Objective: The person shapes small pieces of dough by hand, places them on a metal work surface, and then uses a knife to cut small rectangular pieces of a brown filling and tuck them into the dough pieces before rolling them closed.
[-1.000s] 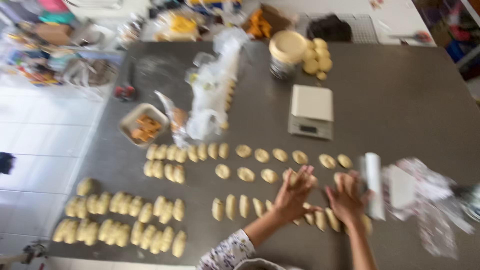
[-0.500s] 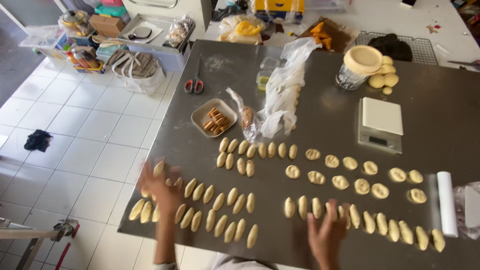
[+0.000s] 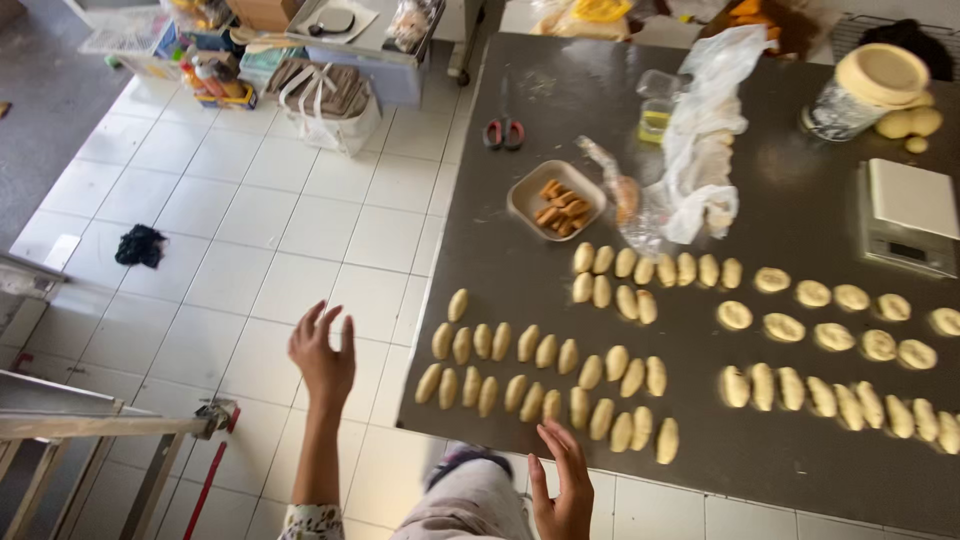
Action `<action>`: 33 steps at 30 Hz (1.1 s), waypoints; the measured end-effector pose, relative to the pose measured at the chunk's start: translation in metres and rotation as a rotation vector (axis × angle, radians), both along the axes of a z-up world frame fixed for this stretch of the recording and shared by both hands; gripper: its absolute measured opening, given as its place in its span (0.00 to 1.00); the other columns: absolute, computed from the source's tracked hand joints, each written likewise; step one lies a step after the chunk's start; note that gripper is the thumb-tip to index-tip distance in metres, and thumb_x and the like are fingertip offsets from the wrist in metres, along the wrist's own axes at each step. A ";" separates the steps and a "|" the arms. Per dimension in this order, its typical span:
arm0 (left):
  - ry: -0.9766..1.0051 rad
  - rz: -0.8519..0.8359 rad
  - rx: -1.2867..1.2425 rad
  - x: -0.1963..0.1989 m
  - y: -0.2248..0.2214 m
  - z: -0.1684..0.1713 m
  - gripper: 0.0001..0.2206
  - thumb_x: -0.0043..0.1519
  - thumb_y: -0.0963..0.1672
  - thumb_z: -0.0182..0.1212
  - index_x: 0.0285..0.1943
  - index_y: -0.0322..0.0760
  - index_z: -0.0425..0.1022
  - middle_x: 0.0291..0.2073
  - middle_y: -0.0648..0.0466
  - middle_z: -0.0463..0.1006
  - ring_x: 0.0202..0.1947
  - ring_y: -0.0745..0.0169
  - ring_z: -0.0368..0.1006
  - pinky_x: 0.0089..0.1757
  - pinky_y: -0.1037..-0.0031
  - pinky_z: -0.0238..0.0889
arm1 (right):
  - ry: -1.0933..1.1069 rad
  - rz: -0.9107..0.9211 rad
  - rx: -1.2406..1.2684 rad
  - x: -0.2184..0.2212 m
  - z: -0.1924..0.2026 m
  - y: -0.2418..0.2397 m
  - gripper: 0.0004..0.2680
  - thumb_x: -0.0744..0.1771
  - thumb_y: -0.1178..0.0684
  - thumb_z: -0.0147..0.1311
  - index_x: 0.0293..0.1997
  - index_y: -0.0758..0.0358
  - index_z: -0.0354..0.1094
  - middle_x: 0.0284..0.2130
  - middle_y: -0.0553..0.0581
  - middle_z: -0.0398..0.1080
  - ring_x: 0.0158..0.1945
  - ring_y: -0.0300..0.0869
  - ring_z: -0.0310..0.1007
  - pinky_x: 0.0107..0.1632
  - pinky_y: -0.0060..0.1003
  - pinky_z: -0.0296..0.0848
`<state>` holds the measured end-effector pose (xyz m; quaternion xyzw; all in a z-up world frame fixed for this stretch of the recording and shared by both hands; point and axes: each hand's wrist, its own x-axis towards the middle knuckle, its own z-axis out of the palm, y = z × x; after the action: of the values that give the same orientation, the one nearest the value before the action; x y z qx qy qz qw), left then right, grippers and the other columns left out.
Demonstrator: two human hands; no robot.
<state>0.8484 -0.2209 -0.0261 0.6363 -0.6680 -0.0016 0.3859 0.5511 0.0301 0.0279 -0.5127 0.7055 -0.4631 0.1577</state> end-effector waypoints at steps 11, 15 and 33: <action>0.152 -0.124 0.228 0.183 -0.074 -0.085 0.12 0.60 0.47 0.64 0.50 0.42 0.81 0.54 0.51 0.80 0.64 0.45 0.67 0.59 0.54 0.61 | -0.365 0.173 0.158 0.195 -0.061 -0.224 0.09 0.67 0.56 0.54 0.51 0.62 0.75 0.38 0.56 0.82 0.42 0.40 0.85 0.49 0.36 0.81; 0.163 -0.018 0.423 0.263 -0.130 -0.128 0.12 0.61 0.49 0.62 0.50 0.45 0.83 0.51 0.54 0.83 0.59 0.52 0.74 0.58 0.60 0.67 | -0.329 0.259 0.229 0.259 -0.048 -0.310 0.09 0.68 0.55 0.54 0.52 0.61 0.74 0.40 0.55 0.81 0.44 0.40 0.83 0.50 0.36 0.80; 0.459 -0.506 0.645 0.020 -0.563 -0.056 0.11 0.64 0.44 0.59 0.51 0.37 0.82 0.48 0.51 0.85 0.54 0.55 0.78 0.52 0.67 0.69 | -0.262 -0.127 0.023 0.080 0.009 -0.657 0.09 0.67 0.57 0.53 0.52 0.65 0.73 0.39 0.56 0.82 0.43 0.40 0.85 0.46 0.34 0.79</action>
<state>0.8686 -0.7839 -0.0823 0.5240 -0.6649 -0.4439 0.2937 0.6309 -0.6266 0.0364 -0.4003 0.7152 -0.5269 0.2249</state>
